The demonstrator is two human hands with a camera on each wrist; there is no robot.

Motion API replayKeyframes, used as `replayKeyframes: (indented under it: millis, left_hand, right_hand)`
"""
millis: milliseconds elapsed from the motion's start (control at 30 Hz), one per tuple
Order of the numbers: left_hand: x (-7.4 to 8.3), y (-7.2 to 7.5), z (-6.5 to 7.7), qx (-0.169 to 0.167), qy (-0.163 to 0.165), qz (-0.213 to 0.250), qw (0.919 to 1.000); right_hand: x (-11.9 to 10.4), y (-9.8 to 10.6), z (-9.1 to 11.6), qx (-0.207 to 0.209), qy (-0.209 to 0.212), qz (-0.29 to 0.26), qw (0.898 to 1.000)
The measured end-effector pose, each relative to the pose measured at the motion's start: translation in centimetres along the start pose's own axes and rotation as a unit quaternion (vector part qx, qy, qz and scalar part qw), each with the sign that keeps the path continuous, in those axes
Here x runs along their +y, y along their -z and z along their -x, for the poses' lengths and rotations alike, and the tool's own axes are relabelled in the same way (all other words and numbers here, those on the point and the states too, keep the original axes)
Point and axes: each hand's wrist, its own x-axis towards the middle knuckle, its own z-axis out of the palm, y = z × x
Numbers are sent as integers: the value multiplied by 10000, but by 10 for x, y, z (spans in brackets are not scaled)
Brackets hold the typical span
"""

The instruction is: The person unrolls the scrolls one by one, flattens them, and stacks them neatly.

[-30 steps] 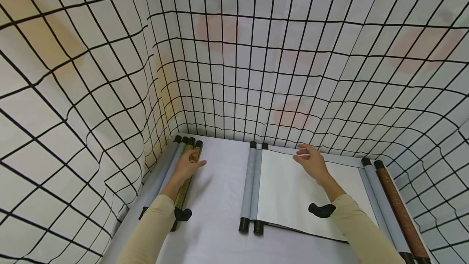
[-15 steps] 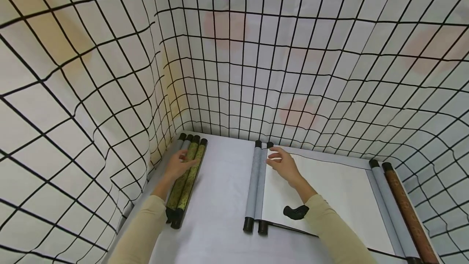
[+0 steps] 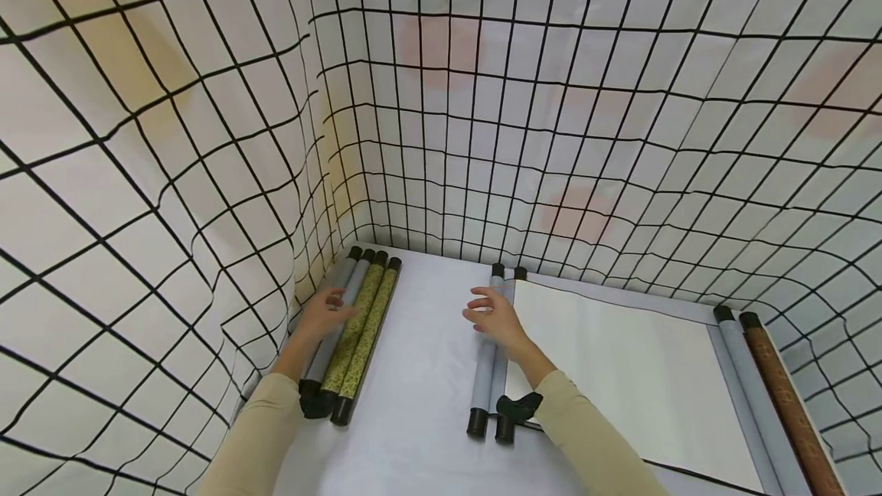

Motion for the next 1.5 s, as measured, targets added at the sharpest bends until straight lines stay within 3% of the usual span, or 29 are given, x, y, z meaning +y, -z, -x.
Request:
replayKeyframes:
  millis: [300,567,867,1100,1333,1400,1500]
  left_hand:
    - [-12,-1,0,-295,-89,-110,9995]
    - [-22,-7,-3,-147,-364,-281,9988]
    - [-13,-15,3,103,-420,-451,9980]
    - [-14,-17,0,131,-630,-781,9949]
    - [-16,-20,1,349,-666,-949,9926]
    - [-15,-21,3,429,-675,-916,9926]
    - [-11,-21,4,485,-578,-850,9935]
  right_hand:
    - [6,-59,-6,-532,-329,-534,9966]
    - [14,-112,-10,-977,-880,-1133,9848]
    - [8,-161,-6,-692,-1500,-1180,9792]
    - [2,-181,-6,-922,-1667,-1738,9662]
    - [8,-192,-5,-1120,-1849,-2893,9325]
    - [8,-192,-3,-1207,-1849,-3033,9270]
    - [8,-192,-2,-1329,-1764,-2971,9290]
